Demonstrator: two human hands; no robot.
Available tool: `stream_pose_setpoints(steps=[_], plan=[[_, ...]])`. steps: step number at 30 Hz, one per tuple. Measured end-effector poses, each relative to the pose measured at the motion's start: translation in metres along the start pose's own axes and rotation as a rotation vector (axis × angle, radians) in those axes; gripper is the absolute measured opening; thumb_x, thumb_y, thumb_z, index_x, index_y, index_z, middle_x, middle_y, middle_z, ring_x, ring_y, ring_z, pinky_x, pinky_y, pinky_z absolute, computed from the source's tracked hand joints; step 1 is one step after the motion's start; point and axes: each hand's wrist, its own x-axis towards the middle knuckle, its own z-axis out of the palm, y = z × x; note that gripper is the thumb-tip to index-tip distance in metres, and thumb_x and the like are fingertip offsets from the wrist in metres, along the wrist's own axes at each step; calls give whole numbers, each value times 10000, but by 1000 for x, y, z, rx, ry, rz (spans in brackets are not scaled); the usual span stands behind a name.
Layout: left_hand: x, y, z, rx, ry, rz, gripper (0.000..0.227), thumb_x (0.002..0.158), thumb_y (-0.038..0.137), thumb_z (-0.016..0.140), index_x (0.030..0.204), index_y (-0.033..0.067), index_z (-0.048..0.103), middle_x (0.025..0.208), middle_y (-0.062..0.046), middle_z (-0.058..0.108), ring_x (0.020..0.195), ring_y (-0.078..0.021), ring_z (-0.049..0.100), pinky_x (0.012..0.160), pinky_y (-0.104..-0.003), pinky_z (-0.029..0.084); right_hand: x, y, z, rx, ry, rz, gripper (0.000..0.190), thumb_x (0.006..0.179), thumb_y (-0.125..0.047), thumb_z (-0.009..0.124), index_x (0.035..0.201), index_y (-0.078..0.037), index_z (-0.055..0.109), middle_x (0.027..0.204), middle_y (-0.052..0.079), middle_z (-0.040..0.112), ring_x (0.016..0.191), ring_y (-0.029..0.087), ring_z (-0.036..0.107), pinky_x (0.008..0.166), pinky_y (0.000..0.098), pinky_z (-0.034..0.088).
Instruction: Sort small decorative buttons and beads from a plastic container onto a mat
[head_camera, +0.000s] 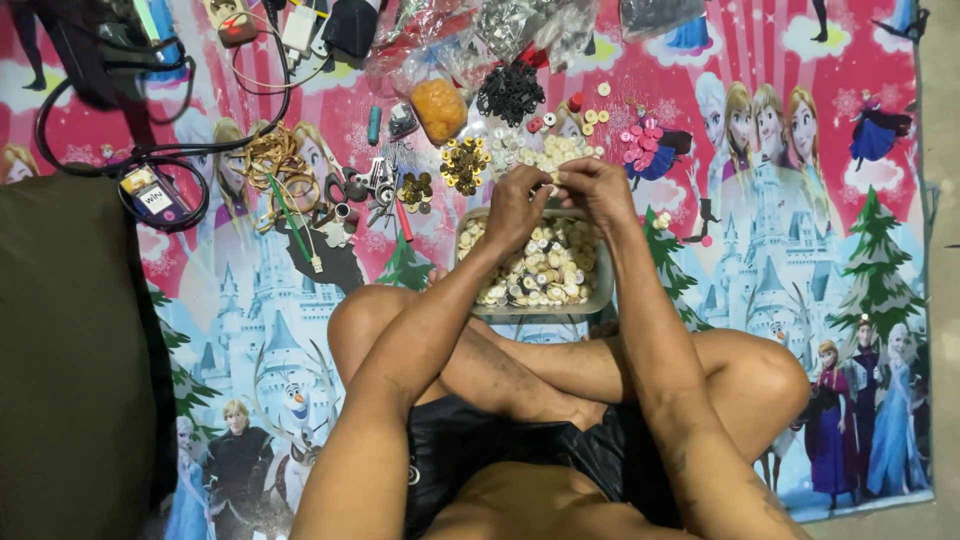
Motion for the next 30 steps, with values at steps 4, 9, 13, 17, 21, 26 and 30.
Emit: stream_pose_setpoints(steps=[4,9,13,17,21,26,30], plan=[[-10,6,2,-10,-11,-18,124,929,37,702,1044,26,747,965,-189,719,917,-372,727,850,-438,579,46,12,-39,-33,83,-29,256,878,-11,770,1097,65,662,819,171,693,660,250,764,558,331,685],[-17,-3,3,25,-105,-36,115,919,99,696,1026,97,739,934,-170,718,966,-389,711,855,-452,568,81,-2,-47,-39,291,-37,191,868,30,720,1054,49,680,835,147,678,728,246,783,651,329,728],[-16,6,-3,-18,-111,-109,122,939,101,683,1046,93,741,951,-178,721,971,-395,708,852,-470,559,126,22,-62,-103,320,-58,190,870,16,706,1058,36,687,839,124,668,709,210,777,603,295,716],[-16,7,-4,6,-112,-94,105,923,100,689,1013,98,742,897,-170,719,922,-401,712,821,-459,569,139,26,-69,-193,333,-113,195,868,39,679,1061,41,706,832,123,660,672,206,771,555,300,705],[-15,0,-1,12,-95,-77,93,903,81,697,980,94,747,857,-171,715,887,-402,712,790,-458,572,137,17,-67,-413,346,-290,260,768,73,787,1022,30,754,804,191,688,592,275,752,484,358,672],[-15,-8,0,20,-104,-75,82,901,93,703,967,102,750,845,-164,716,874,-396,715,779,-452,572,195,51,-98,-973,254,-494,469,659,-92,950,1103,-100,801,859,133,750,812,328,750,679,399,608],[-16,-14,1,-4,-100,-68,83,902,92,696,964,110,748,846,-161,712,859,-393,715,749,-442,571,200,58,-88,-1093,203,-554,417,656,-118,950,1053,-161,829,859,125,693,872,387,726,759,457,602]])
